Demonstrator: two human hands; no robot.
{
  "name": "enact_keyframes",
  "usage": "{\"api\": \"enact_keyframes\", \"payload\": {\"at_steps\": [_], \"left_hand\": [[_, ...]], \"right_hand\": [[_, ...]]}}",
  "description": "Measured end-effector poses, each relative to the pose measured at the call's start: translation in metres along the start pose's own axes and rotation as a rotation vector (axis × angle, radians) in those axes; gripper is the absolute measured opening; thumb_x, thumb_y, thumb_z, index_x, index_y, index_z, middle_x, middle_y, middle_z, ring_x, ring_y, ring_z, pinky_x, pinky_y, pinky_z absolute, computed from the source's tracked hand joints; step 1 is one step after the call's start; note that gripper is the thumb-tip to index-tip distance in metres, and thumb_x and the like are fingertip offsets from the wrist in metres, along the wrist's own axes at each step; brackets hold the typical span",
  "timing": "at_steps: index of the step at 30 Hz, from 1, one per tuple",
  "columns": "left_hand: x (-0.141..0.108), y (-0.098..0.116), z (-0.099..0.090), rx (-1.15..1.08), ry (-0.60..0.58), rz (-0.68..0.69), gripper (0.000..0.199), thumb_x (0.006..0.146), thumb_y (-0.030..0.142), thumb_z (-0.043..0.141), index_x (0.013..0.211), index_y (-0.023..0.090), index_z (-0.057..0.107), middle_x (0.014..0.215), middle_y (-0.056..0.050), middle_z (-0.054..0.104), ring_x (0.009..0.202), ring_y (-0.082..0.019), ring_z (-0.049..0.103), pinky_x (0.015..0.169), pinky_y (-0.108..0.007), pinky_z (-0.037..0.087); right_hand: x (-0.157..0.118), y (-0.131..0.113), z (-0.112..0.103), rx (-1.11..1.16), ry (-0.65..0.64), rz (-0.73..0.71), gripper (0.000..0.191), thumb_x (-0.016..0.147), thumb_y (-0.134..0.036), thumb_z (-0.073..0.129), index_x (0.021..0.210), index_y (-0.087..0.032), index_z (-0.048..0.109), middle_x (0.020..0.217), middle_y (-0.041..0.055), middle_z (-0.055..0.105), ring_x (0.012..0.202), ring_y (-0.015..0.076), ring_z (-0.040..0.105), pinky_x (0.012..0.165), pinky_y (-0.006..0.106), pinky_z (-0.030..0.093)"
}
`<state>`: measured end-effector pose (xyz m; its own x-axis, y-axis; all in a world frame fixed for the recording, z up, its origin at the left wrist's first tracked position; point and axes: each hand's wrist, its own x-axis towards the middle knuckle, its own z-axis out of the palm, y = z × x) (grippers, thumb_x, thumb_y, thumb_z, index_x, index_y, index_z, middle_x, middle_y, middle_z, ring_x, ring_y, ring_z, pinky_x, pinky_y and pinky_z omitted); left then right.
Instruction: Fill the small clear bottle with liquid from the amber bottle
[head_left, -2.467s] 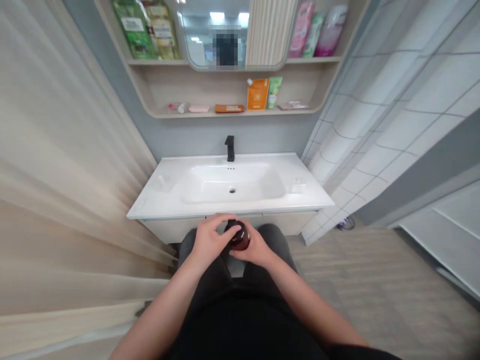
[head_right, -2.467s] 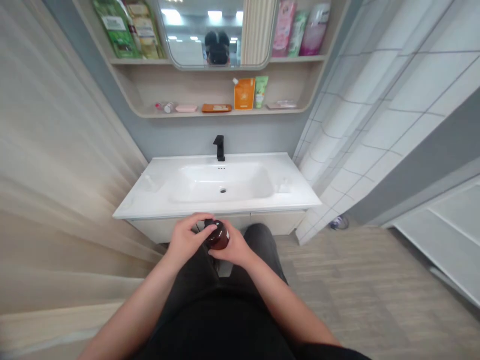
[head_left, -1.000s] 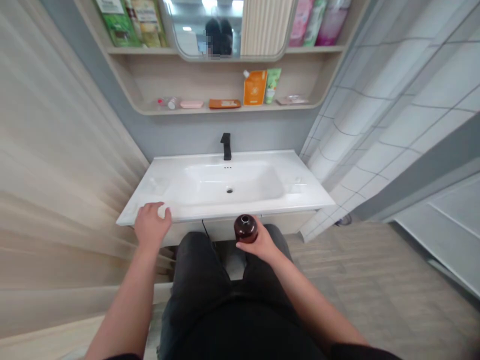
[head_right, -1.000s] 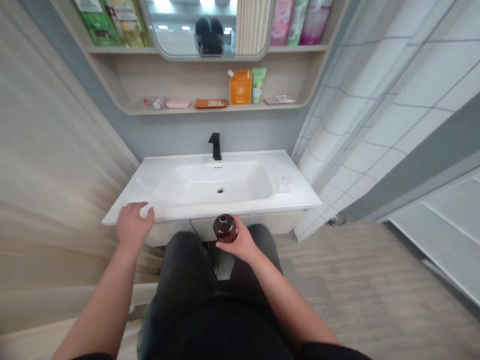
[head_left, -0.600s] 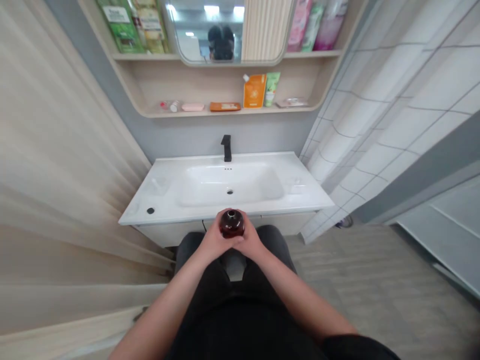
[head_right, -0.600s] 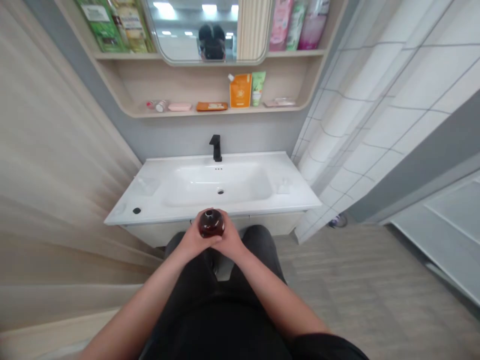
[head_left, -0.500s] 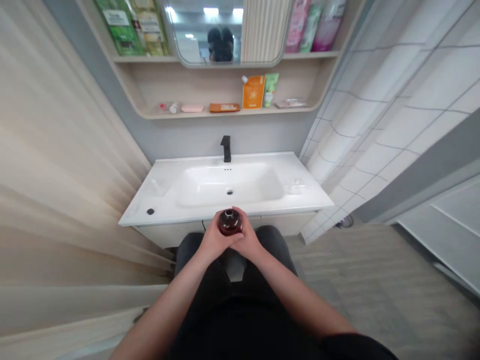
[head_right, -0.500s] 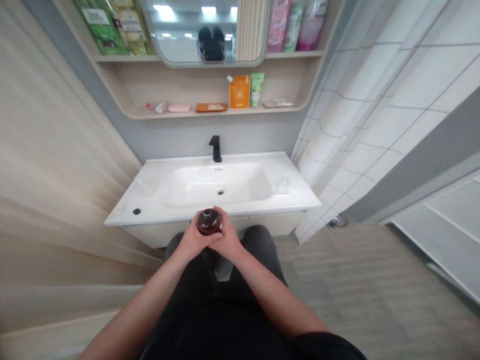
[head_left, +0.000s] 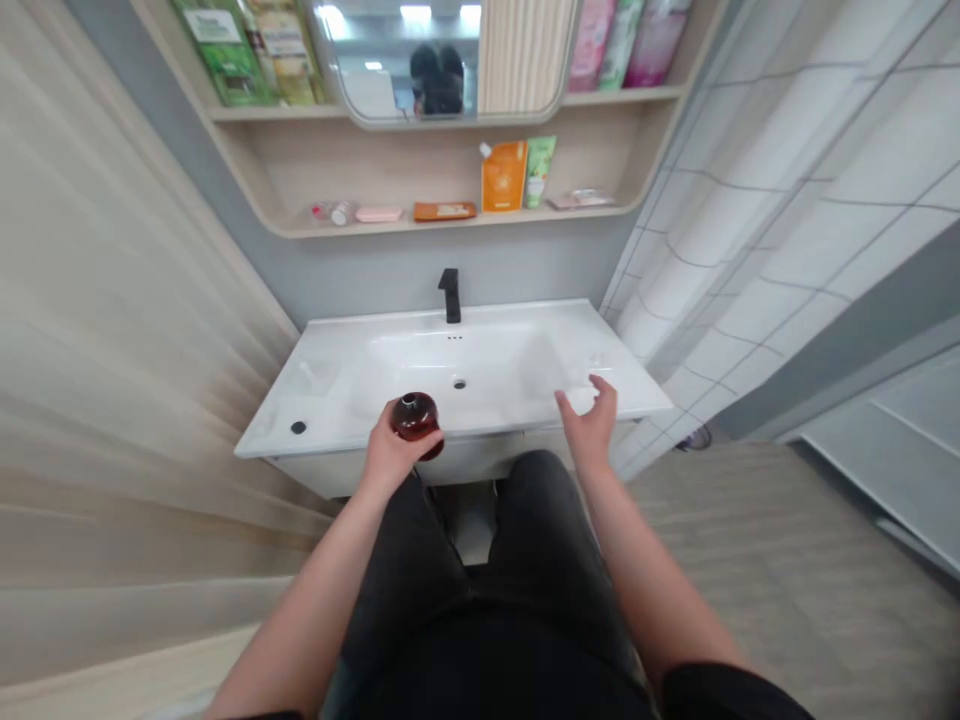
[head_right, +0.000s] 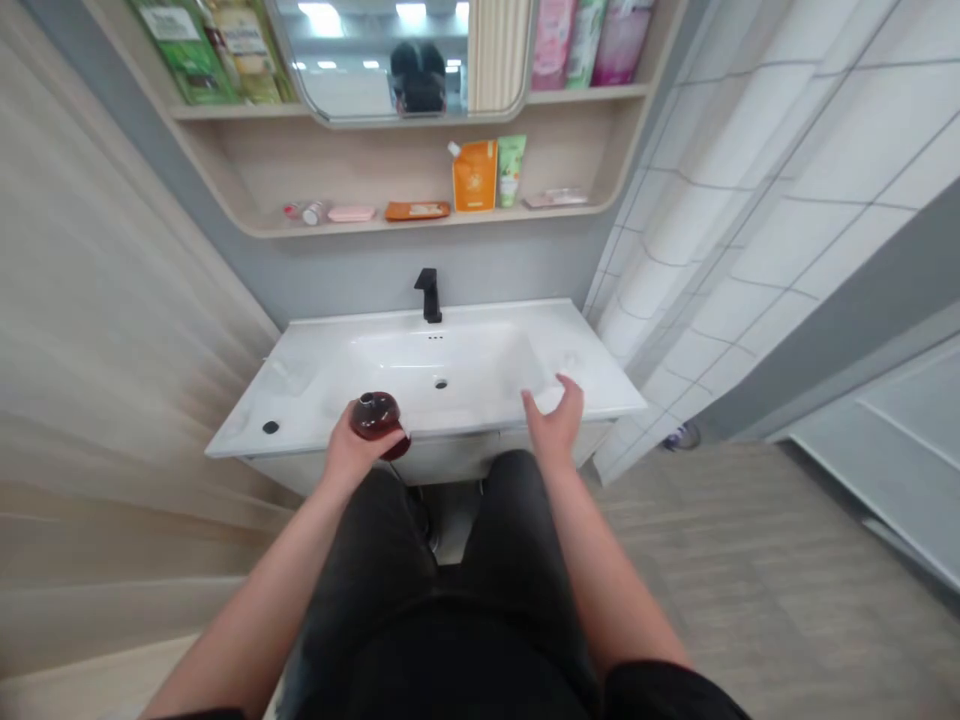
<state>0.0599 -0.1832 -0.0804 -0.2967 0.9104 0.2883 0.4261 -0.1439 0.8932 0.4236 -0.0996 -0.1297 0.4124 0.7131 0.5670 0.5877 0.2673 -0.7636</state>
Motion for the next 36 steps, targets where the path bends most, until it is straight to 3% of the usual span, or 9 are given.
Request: {"api": "enact_keyframes", "payload": {"at_steps": [4,7,9,17,19,22,26,31,36], "left_hand": [[0.033,-0.018,-0.011,0.086,0.055,0.0,0.067,0.066,0.045,0.1,0.123,0.022,0.071,0.12,-0.008,0.081,0.114,-0.03,0.079,0.11,-0.046,0.06],[0.051,-0.033,-0.015,0.122,0.095,-0.022,0.07,0.067,0.044,0.101,0.126,0.023,0.07,0.123,-0.009,0.081,0.116,-0.031,0.078,0.112,-0.047,0.06],[0.061,-0.043,-0.016,0.127,0.103,-0.037,0.07,0.068,0.045,0.1,0.127,0.024,0.07,0.123,-0.008,0.081,0.117,-0.031,0.078,0.112,-0.046,0.06],[0.1,-0.076,-0.007,0.161,0.101,-0.063,0.072,0.067,0.044,0.102,0.129,0.024,0.07,0.124,-0.009,0.081,0.118,-0.031,0.079,0.112,-0.047,0.06],[0.108,-0.08,-0.001,0.153,0.105,-0.062,0.073,0.067,0.042,0.102,0.129,0.025,0.069,0.125,-0.009,0.081,0.118,-0.032,0.079,0.112,-0.047,0.06],[0.12,-0.081,0.012,0.121,0.131,-0.05,0.075,0.067,0.038,0.103,0.132,0.025,0.068,0.128,-0.009,0.08,0.12,-0.031,0.078,0.113,-0.046,0.06],[0.138,-0.081,0.03,0.101,0.152,-0.067,0.075,0.067,0.035,0.102,0.132,0.025,0.066,0.129,-0.009,0.08,0.12,-0.03,0.078,0.114,-0.045,0.06],[0.158,-0.083,0.048,0.141,0.093,-0.046,0.076,0.068,0.037,0.102,0.132,0.026,0.064,0.129,-0.008,0.081,0.122,-0.03,0.078,0.114,-0.045,0.059],[0.163,-0.088,0.059,0.219,0.022,-0.041,0.074,0.07,0.039,0.102,0.132,0.026,0.064,0.128,-0.011,0.082,0.12,-0.032,0.079,0.11,-0.046,0.06]], "right_hand": [[0.055,0.04,0.011,-0.255,0.034,0.015,0.108,0.081,-0.063,0.09,0.162,-0.012,0.042,0.165,0.0302,0.049,0.159,0.0467,0.043,0.133,0.068,0.035],[0.078,0.055,0.026,-0.35,-0.002,0.124,0.12,0.074,-0.059,0.096,0.167,-0.012,0.036,0.17,0.0337,0.041,0.16,0.0502,0.041,0.131,0.068,0.036],[0.086,0.063,0.034,-0.379,-0.03,0.162,0.123,0.07,-0.055,0.099,0.167,-0.012,0.037,0.166,0.0339,0.046,0.155,0.0507,0.047,0.128,0.065,0.04],[0.103,0.085,0.048,-0.254,-0.11,0.2,0.087,0.078,-0.048,0.09,0.15,-0.02,0.05,0.14,0.0243,0.071,0.117,0.0357,0.072,0.104,0.05,0.058],[0.101,0.078,0.058,-0.138,-0.193,0.169,0.09,0.073,-0.056,0.093,0.144,-0.022,0.052,0.135,0.0202,0.073,0.111,0.0344,0.074,0.1,0.051,0.061],[0.089,0.052,0.083,0.073,-0.429,0.068,0.092,0.063,-0.068,0.098,0.134,-0.026,0.056,0.133,0.0156,0.074,0.104,0.0331,0.077,0.095,0.052,0.064],[0.065,0.006,0.127,0.289,-0.722,-0.035,0.082,0.065,-0.062,0.099,0.131,-0.028,0.063,0.128,0.0108,0.074,0.107,0.0302,0.075,0.097,0.049,0.065],[0.04,-0.029,0.18,0.362,-0.817,0.131,0.086,0.06,-0.04,0.102,0.135,-0.03,0.061,0.129,0.0085,0.073,0.112,0.0281,0.072,0.101,0.048,0.063],[0.026,-0.03,0.204,0.361,-0.849,0.326,0.075,0.056,-0.024,0.097,0.122,-0.029,0.061,0.124,0.0045,0.073,0.109,0.0254,0.07,0.105,0.048,0.061]]}}
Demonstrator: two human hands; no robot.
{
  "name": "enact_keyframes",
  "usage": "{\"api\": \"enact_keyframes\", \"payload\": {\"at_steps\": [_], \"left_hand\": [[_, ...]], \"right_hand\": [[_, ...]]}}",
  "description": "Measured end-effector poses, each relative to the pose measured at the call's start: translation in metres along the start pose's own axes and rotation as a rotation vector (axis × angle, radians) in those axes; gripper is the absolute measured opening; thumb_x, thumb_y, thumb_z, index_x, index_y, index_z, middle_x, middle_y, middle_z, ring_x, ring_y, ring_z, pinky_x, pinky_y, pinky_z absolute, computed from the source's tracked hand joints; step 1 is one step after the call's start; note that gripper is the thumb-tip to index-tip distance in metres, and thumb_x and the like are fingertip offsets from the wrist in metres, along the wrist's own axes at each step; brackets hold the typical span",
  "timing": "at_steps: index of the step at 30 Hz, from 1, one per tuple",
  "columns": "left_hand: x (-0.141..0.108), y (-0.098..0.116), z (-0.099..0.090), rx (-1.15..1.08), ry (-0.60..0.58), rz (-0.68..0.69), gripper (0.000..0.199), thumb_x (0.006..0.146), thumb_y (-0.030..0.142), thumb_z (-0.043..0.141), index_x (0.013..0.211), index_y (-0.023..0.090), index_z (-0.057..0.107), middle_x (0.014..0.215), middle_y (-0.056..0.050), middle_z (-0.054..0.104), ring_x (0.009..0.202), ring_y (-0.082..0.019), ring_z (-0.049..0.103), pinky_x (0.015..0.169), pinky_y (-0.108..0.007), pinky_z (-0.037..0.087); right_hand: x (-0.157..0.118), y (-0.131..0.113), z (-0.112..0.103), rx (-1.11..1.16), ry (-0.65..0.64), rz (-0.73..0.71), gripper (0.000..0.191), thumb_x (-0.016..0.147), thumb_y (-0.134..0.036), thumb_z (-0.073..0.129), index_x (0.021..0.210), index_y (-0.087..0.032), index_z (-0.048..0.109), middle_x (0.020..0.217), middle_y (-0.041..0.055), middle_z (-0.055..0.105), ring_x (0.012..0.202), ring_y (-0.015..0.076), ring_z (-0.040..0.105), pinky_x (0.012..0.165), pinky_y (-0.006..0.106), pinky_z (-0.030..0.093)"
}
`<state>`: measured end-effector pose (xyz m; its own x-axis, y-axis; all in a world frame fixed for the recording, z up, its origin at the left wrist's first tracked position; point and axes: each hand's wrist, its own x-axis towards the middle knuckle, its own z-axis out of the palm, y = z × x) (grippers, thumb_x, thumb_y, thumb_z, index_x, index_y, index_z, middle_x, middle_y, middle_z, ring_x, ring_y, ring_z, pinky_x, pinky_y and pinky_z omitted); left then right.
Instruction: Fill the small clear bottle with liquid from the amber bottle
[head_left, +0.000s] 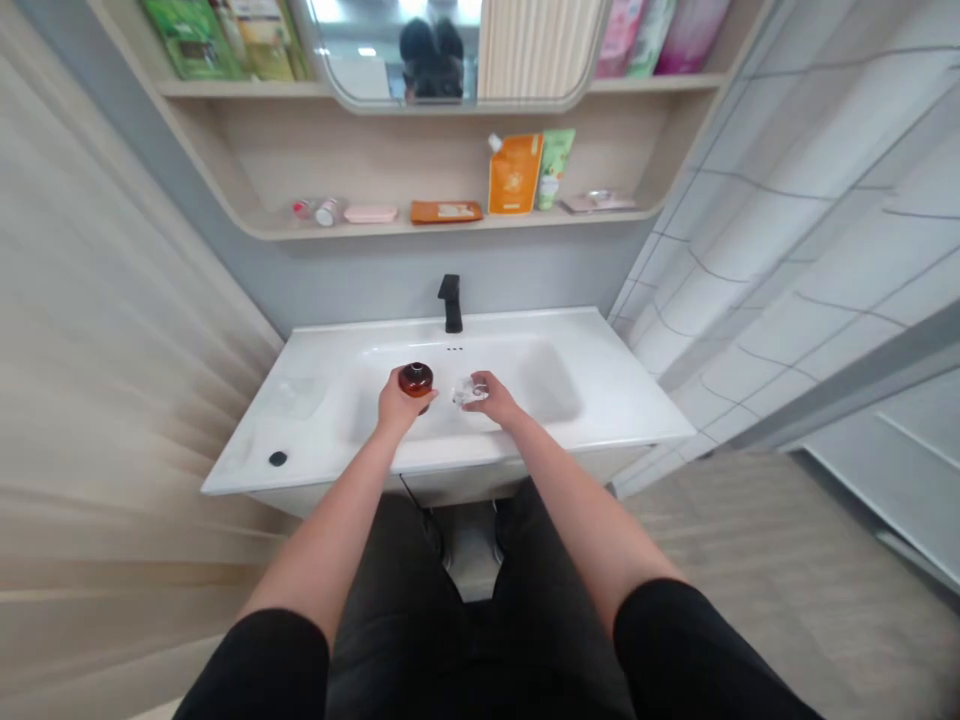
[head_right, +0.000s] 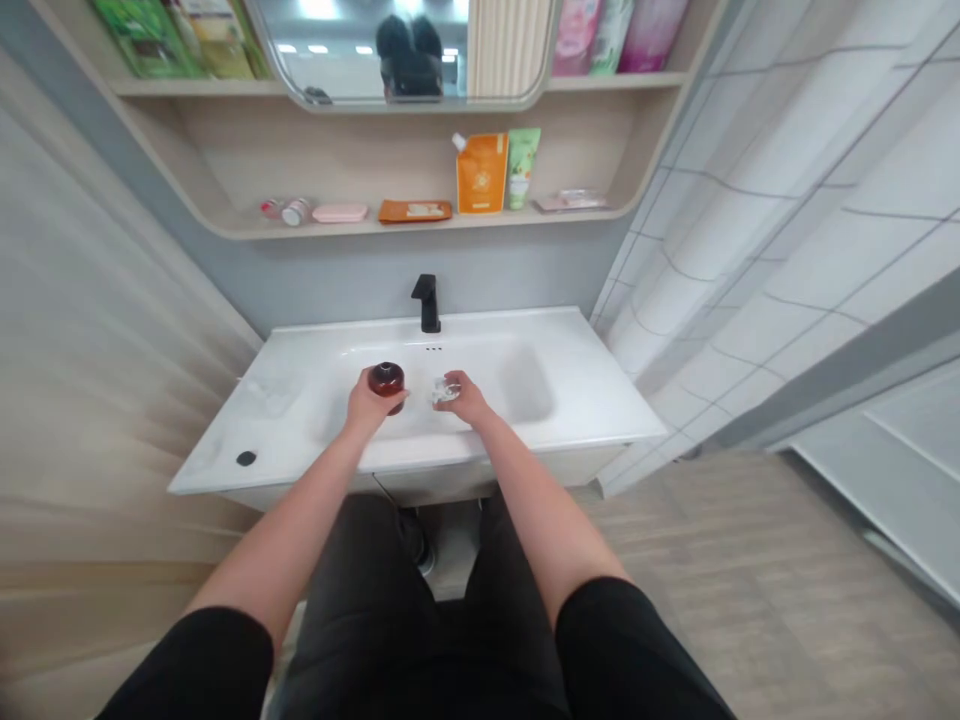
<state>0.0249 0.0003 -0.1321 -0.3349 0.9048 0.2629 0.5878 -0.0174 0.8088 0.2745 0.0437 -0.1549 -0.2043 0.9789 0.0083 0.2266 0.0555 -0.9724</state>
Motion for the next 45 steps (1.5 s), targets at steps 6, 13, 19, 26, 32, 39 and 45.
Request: {"api": "enact_keyframes", "payload": {"at_steps": [6,13,19,26,32,39,45], "left_hand": [[-0.003,-0.006,0.005,0.094,-0.059,0.053,0.074,0.071,0.043,0.103,0.133,0.027,0.066,0.128,-0.011,0.083,0.12,-0.034,0.08,0.108,-0.045,0.06],[-0.005,-0.004,0.005,0.196,-0.106,0.104,0.075,0.073,0.045,0.101,0.137,0.027,0.066,0.125,-0.011,0.083,0.117,-0.035,0.079,0.102,-0.043,0.06],[-0.008,0.0,0.006,0.305,-0.113,0.11,0.074,0.076,0.045,0.1,0.139,0.029,0.066,0.131,-0.012,0.082,0.12,-0.038,0.078,0.099,-0.044,0.06],[-0.012,0.003,0.007,0.371,-0.158,0.149,0.074,0.076,0.04,0.099,0.143,0.03,0.066,0.138,-0.012,0.079,0.125,-0.038,0.076,0.103,-0.045,0.058],[-0.015,0.007,0.007,0.418,-0.172,0.209,0.07,0.08,0.036,0.094,0.145,0.029,0.067,0.142,-0.013,0.077,0.128,-0.038,0.073,0.104,-0.044,0.056],[-0.017,0.015,0.006,0.544,-0.178,0.276,0.066,0.086,0.033,0.087,0.149,0.025,0.067,0.14,-0.017,0.077,0.127,-0.041,0.071,0.111,-0.049,0.047],[-0.021,0.019,0.005,0.558,-0.19,0.281,0.064,0.091,0.035,0.083,0.152,0.026,0.066,0.141,-0.018,0.075,0.133,-0.042,0.067,0.115,-0.052,0.041]], "right_hand": [[0.0,0.011,0.001,0.007,-0.108,-0.05,0.073,0.056,-0.026,0.099,0.12,-0.029,0.063,0.125,0.0034,0.073,0.109,0.0244,0.069,0.104,0.044,0.06],[0.005,0.022,0.0,-0.063,-0.049,-0.112,0.086,0.061,-0.039,0.102,0.137,-0.027,0.063,0.127,0.0077,0.075,0.11,0.0262,0.072,0.105,0.046,0.06],[0.004,0.02,0.001,-0.117,-0.017,-0.136,0.081,0.062,-0.035,0.103,0.133,-0.027,0.065,0.129,0.0098,0.077,0.11,0.0282,0.074,0.103,0.048,0.063],[0.0,0.012,0.001,-0.143,-0.034,-0.146,0.075,0.06,-0.031,0.103,0.127,-0.027,0.068,0.134,0.01,0.076,0.112,0.0288,0.074,0.103,0.047,0.064],[0.002,0.013,0.001,-0.162,-0.048,-0.148,0.078,0.06,-0.028,0.103,0.13,-0.026,0.069,0.131,0.0097,0.078,0.113,0.0298,0.075,0.104,0.048,0.063],[0.0,0.012,0.002,-0.185,-0.057,-0.164,0.081,0.059,-0.027,0.103,0.133,-0.025,0.07,0.133,0.01,0.077,0.114,0.03,0.075,0.106,0.047,0.062],[0.0,0.012,0.002,-0.247,-0.061,-0.18,0.083,0.058,-0.026,0.104,0.134,-0.025,0.071,0.129,0.0092,0.079,0.113,0.0305,0.075,0.107,0.048,0.061]]}}
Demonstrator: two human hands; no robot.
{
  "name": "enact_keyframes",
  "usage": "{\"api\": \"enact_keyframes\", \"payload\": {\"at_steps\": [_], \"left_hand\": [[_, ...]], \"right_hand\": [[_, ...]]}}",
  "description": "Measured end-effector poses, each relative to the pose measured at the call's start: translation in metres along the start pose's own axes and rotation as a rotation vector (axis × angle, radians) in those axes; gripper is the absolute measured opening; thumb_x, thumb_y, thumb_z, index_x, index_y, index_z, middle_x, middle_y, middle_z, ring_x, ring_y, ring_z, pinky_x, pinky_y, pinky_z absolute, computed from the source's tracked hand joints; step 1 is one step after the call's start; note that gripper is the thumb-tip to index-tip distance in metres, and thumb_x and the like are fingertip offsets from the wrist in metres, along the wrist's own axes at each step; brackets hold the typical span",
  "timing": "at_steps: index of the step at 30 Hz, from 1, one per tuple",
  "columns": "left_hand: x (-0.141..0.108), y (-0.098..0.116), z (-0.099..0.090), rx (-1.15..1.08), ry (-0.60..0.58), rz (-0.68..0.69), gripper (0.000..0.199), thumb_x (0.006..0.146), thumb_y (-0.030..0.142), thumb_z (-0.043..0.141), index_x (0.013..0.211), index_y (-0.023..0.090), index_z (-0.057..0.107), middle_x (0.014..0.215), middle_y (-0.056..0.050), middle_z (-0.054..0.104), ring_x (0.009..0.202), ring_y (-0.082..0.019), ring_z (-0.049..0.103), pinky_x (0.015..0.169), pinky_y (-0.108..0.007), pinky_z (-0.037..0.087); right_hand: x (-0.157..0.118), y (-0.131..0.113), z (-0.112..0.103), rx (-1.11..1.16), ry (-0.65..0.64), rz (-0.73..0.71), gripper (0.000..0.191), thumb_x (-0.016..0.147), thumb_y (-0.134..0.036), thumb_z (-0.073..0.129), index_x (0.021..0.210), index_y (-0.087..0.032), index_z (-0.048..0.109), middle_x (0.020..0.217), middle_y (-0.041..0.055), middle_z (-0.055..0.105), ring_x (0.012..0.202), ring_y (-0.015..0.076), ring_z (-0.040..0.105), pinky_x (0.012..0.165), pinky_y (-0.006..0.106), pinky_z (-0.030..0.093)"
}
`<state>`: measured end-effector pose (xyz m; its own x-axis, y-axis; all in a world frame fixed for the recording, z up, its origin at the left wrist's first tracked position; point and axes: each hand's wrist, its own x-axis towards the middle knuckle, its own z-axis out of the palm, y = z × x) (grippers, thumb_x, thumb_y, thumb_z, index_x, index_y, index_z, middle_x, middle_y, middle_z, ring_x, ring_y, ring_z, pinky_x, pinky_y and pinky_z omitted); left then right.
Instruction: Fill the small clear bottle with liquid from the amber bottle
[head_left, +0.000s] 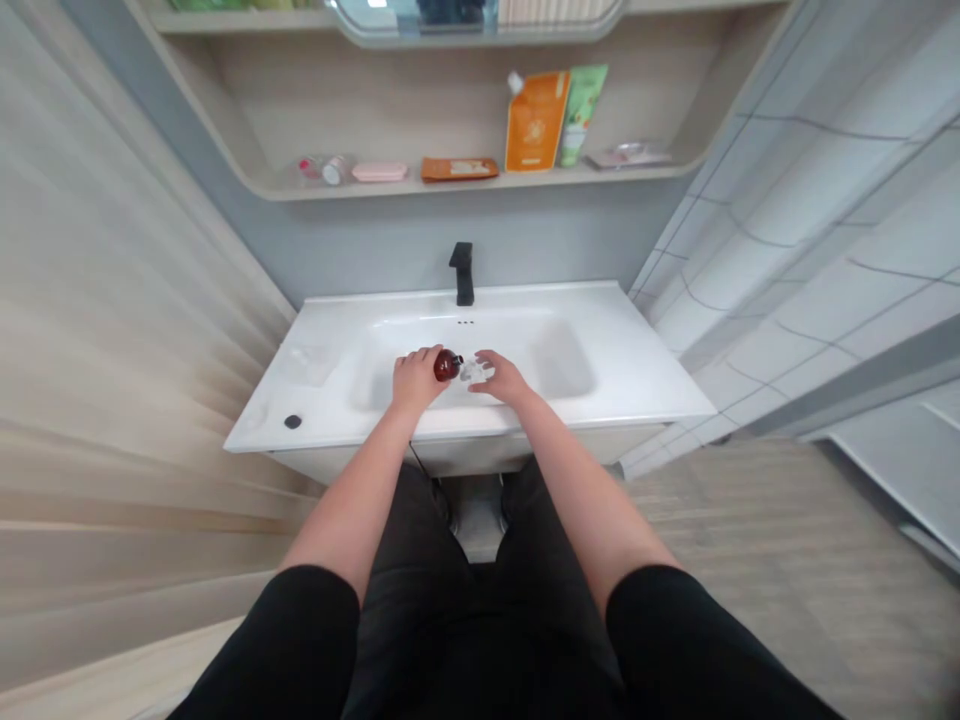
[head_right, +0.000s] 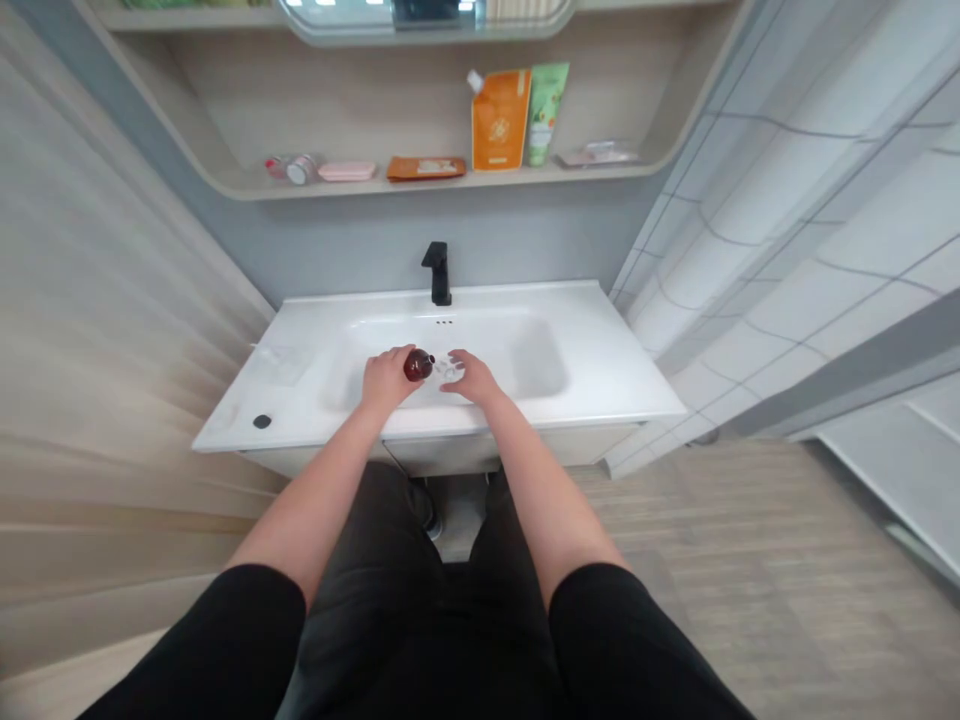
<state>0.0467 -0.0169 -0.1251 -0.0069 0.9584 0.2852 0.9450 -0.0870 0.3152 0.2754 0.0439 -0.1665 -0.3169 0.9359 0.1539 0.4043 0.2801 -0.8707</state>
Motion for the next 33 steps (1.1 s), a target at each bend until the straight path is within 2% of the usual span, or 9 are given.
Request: {"api": "enact_keyframes", "payload": {"at_steps": [7,13,26,33], "left_hand": [[-0.003,0.0,0.001,0.004,0.032,0.036,0.062,0.094,0.034,0.079,0.154,0.025,0.066,0.143,-0.019,0.074,0.134,-0.044,0.065,0.116,-0.054,0.038],[-0.004,0.0,-0.002,0.025,0.015,0.058,0.064,0.096,0.032,0.076,0.158,0.025,0.064,0.15,-0.019,0.072,0.137,-0.043,0.062,0.12,-0.055,0.034],[-0.003,-0.006,0.004,0.127,0.091,0.135,0.058,0.1,0.028,0.071,0.157,0.026,0.065,0.151,-0.015,0.073,0.136,-0.039,0.063,0.116,-0.054,0.038],[-0.004,-0.005,0.005,0.144,0.093,0.138,0.057,0.101,0.025,0.067,0.158,0.027,0.063,0.152,-0.016,0.072,0.138,-0.038,0.063,0.117,-0.055,0.038]], "right_hand": [[0.001,0.005,0.003,-0.038,0.002,-0.013,0.085,0.058,-0.027,0.105,0.137,-0.025,0.071,0.129,0.0094,0.079,0.112,0.0301,0.075,0.108,0.048,0.06],[0.003,0.007,0.003,-0.057,-0.012,-0.005,0.085,0.059,-0.028,0.105,0.137,-0.026,0.07,0.128,0.0078,0.079,0.11,0.0293,0.075,0.107,0.048,0.06],[0.003,0.013,0.004,-0.109,-0.02,-0.016,0.086,0.063,-0.026,0.105,0.141,-0.025,0.069,0.13,0.0079,0.079,0.109,0.0272,0.077,0.103,0.043,0.062],[0.005,0.017,0.005,-0.109,-0.024,-0.04,0.086,0.063,-0.027,0.105,0.141,-0.026,0.07,0.13,0.0078,0.079,0.108,0.0264,0.077,0.102,0.042,0.064]]}}
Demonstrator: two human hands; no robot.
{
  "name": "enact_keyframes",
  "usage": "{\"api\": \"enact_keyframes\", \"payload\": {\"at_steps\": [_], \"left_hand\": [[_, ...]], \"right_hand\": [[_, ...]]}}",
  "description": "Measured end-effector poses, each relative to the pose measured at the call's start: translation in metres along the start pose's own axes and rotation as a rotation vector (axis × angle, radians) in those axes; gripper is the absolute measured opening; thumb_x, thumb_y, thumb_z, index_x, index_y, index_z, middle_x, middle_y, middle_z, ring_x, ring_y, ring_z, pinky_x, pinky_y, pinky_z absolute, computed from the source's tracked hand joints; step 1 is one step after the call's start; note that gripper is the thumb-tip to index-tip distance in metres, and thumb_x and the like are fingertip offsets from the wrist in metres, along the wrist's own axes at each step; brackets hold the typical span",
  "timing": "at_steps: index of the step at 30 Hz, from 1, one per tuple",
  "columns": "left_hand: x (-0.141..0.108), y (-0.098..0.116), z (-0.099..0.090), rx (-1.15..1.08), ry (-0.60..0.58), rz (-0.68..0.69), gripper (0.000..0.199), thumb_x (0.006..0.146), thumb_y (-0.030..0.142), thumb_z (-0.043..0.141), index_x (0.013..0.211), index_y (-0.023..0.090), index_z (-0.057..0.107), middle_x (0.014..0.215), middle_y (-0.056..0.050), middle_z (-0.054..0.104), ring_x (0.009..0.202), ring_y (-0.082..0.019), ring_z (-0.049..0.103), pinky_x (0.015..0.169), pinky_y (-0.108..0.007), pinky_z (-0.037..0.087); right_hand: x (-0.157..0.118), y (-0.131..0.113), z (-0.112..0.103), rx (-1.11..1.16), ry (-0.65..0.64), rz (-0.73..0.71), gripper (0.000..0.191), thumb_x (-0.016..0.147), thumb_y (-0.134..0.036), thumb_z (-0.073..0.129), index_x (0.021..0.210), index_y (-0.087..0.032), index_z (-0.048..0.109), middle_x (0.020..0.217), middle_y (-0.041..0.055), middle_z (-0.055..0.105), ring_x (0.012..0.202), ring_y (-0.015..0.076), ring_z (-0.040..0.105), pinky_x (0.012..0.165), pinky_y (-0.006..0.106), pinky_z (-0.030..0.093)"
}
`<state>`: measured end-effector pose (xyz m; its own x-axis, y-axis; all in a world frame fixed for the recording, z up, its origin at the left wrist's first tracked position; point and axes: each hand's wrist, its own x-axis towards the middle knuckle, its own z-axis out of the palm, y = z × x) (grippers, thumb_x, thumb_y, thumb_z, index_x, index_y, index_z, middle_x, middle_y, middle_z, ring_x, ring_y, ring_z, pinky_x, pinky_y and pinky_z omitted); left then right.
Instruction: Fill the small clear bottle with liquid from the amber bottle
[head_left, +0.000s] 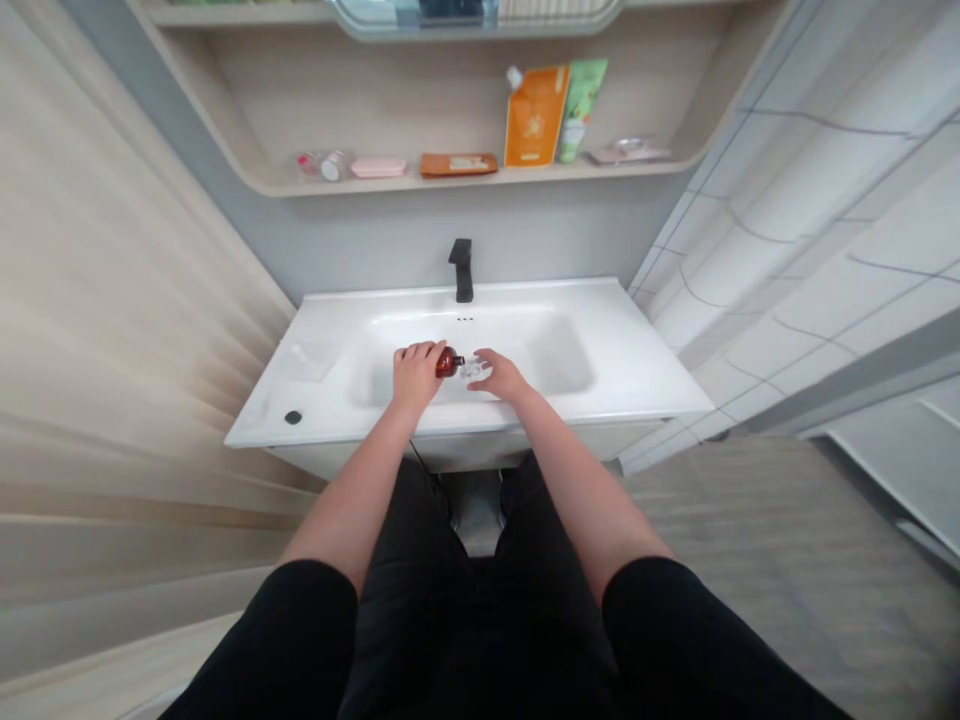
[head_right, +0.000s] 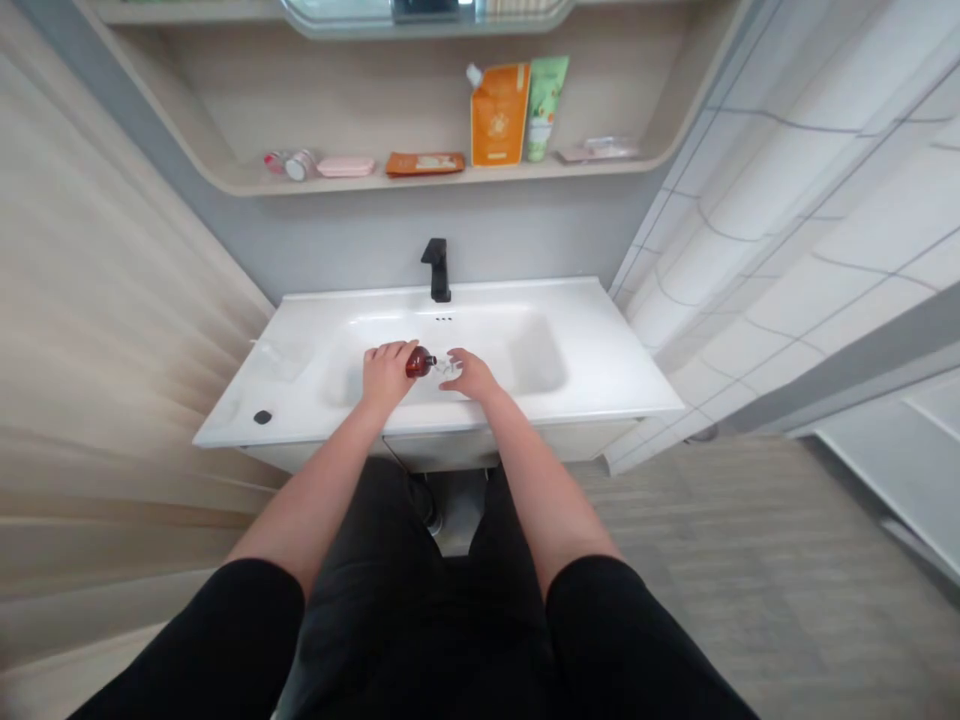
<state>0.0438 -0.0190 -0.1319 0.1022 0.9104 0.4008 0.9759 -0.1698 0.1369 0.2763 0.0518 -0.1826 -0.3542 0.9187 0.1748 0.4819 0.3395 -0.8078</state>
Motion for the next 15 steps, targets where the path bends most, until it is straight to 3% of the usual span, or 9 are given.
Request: {"api": "enact_keyframes", "payload": {"at_steps": [15], "left_hand": [[-0.0004,-0.0003,-0.0016,-0.005,0.003,0.013,0.059,0.101,0.025,0.066,0.159,0.026,0.063,0.153,-0.017,0.071,0.138,-0.039,0.062,0.117,-0.056,0.038]], "right_hand": [[0.0,-0.0009,-0.0001,-0.014,-0.012,0.026,0.086,0.064,-0.025,0.105,0.142,-0.024,0.069,0.131,0.008,0.079,0.109,0.0265,0.077,0.103,0.042,0.062]]}}
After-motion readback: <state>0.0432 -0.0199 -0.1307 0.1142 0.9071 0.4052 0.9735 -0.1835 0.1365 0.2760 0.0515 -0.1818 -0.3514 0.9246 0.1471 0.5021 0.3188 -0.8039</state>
